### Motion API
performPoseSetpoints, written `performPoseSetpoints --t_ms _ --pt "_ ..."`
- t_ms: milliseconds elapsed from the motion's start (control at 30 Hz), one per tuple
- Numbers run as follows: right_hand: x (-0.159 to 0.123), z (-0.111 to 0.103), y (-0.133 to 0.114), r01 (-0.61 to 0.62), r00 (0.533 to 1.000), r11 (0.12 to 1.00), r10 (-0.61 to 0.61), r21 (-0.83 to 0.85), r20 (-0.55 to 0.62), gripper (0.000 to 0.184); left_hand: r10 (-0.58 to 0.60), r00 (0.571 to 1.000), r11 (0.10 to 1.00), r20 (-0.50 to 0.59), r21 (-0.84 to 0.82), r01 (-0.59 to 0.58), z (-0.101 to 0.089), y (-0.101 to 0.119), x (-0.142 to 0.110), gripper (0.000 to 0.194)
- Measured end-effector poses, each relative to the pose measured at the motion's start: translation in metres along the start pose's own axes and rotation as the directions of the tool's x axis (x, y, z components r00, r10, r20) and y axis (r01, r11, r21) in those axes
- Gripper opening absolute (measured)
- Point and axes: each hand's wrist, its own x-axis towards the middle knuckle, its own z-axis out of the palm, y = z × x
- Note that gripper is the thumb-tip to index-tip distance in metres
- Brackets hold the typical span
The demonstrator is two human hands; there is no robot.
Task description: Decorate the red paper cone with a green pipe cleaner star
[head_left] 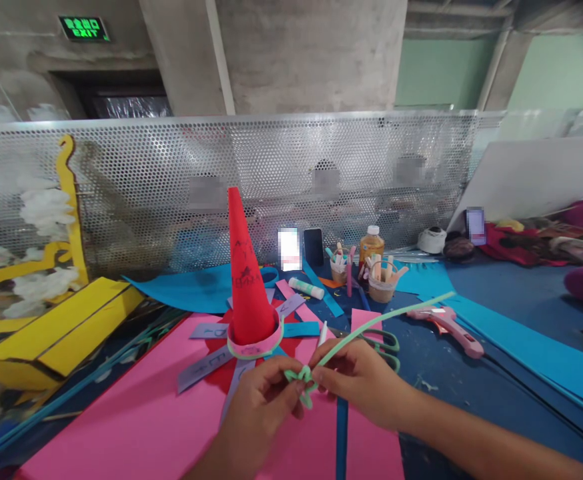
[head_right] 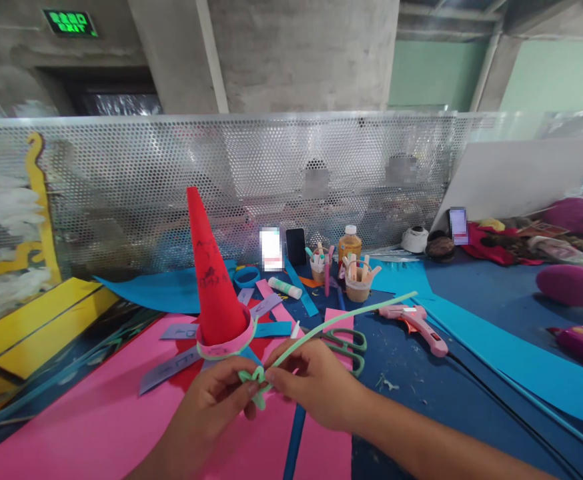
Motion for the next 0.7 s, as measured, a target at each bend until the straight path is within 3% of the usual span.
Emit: performPoseSetpoints --t_ms 700 --pt "-0.003 0.006 0.001 -0.033 0.999 0.994 0.034 -0.100 0.009 0.018 0.095 0.995 0.984 0.037 0.145 -0.100 0.000 -0.009 -0.004 0.023"
